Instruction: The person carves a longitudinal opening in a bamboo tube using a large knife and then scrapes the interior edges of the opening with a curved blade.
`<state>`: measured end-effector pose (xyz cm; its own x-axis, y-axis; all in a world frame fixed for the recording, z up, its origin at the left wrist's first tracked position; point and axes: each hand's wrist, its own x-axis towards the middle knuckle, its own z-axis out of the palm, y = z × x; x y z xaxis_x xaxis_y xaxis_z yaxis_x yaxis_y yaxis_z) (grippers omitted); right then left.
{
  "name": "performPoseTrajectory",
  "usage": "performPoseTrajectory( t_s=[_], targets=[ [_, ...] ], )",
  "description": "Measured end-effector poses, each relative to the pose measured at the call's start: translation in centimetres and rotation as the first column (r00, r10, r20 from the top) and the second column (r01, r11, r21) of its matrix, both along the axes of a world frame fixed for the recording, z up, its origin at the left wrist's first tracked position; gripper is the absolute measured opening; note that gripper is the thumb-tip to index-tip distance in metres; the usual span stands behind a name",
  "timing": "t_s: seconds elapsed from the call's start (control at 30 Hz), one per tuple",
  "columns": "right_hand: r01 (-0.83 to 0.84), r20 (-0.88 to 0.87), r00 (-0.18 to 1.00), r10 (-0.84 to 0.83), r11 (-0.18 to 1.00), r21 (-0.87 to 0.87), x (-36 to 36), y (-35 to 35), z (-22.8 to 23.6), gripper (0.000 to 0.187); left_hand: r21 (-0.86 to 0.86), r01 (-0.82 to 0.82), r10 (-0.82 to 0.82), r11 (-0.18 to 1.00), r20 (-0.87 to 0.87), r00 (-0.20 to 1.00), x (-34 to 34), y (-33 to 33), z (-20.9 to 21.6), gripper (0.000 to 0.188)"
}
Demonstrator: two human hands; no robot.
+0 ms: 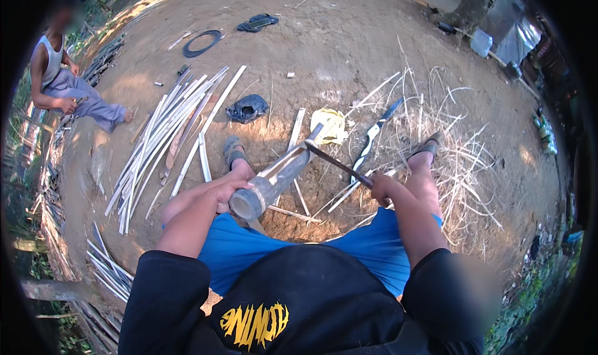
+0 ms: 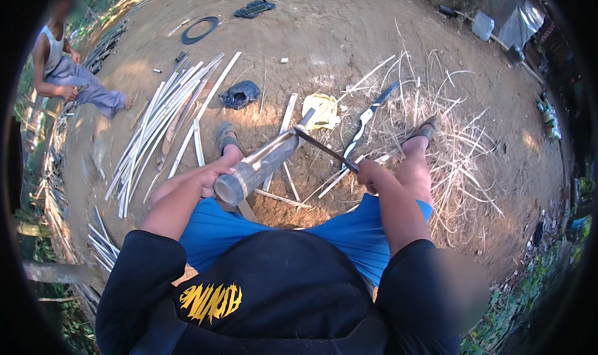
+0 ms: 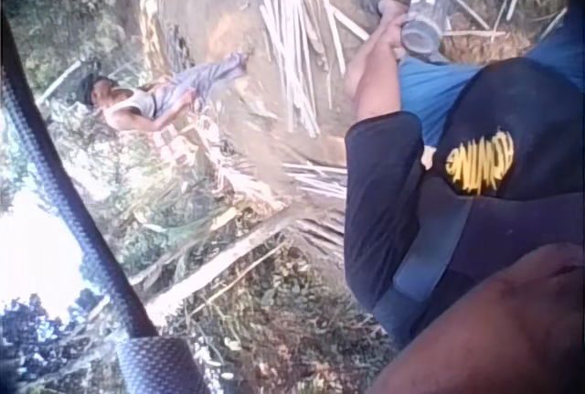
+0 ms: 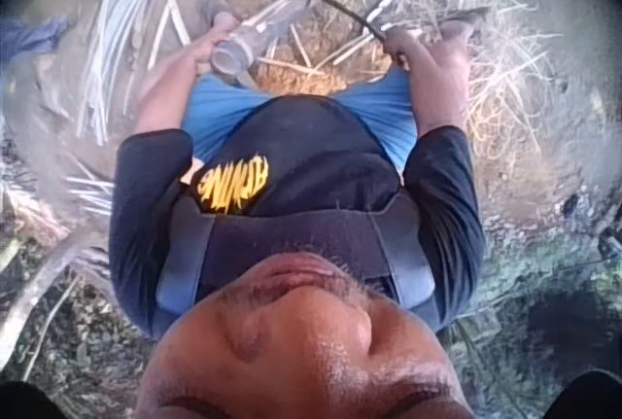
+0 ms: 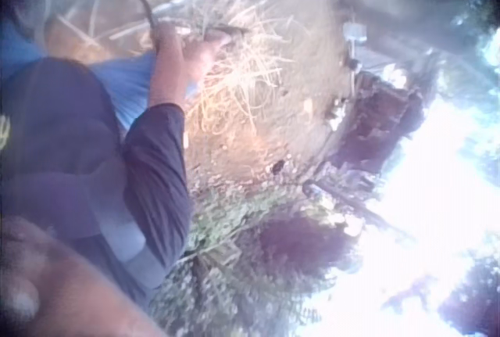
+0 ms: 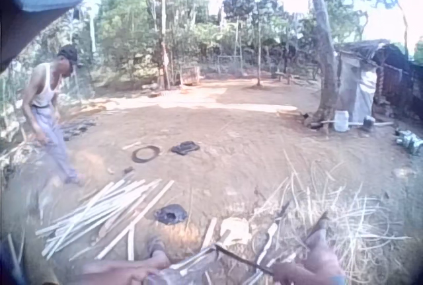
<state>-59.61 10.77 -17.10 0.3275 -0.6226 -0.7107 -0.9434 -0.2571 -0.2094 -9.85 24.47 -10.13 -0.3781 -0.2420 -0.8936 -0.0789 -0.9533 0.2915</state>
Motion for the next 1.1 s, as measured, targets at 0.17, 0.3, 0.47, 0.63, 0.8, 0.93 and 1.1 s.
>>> performPoseTrajectory(
  t_s=[0.17,0.3,0.47,0.63,0.8,0.93,1.1],
  targets=[
    [0.465,0.381,0.405,-0.831,0.546,0.697,1.3,4.3,-4.9,0.010,0.058,-0.253,0.259,0.966,-0.154,0.953,-3.0,0.9,0.1,0.065],
    [0.540,0.479,0.101,-0.872,0.452,0.710,0.6,5.4,2.6,0.013,-0.227,-0.257,0.229,0.939,-0.142,0.963,-7.3,1.6,3.1,0.068],
    [0.743,0.705,0.076,-0.705,0.512,0.431,1.2,3.9,5.5,0.018,-0.607,-0.128,0.235,0.784,0.100,0.967,-18.8,-0.7,0.0,0.088],
    [0.828,0.811,-0.076,-0.581,0.416,0.376,6.0,2.5,8.9,0.017,-0.696,0.059,0.359,0.716,0.440,0.823,-24.8,-5.9,-14.0,0.114],
    [0.725,0.656,-0.093,-0.749,0.401,0.560,6.4,2.1,6.3,0.023,-0.628,0.287,0.288,0.724,0.652,0.701,-25.6,-8.3,-20.4,0.117],
    [0.721,0.534,0.150,-0.832,0.461,0.517,8.2,-1.0,2.7,0.037,-0.600,0.318,0.228,0.734,0.658,0.718,-22.1,-8.3,-25.7,0.123],
    [0.729,0.438,0.348,-0.829,0.533,0.430,11.6,-4.4,-0.7,0.051,-0.706,0.101,0.281,0.701,0.403,0.871,-21.7,-12.2,-25.3,0.125]
  ],
)
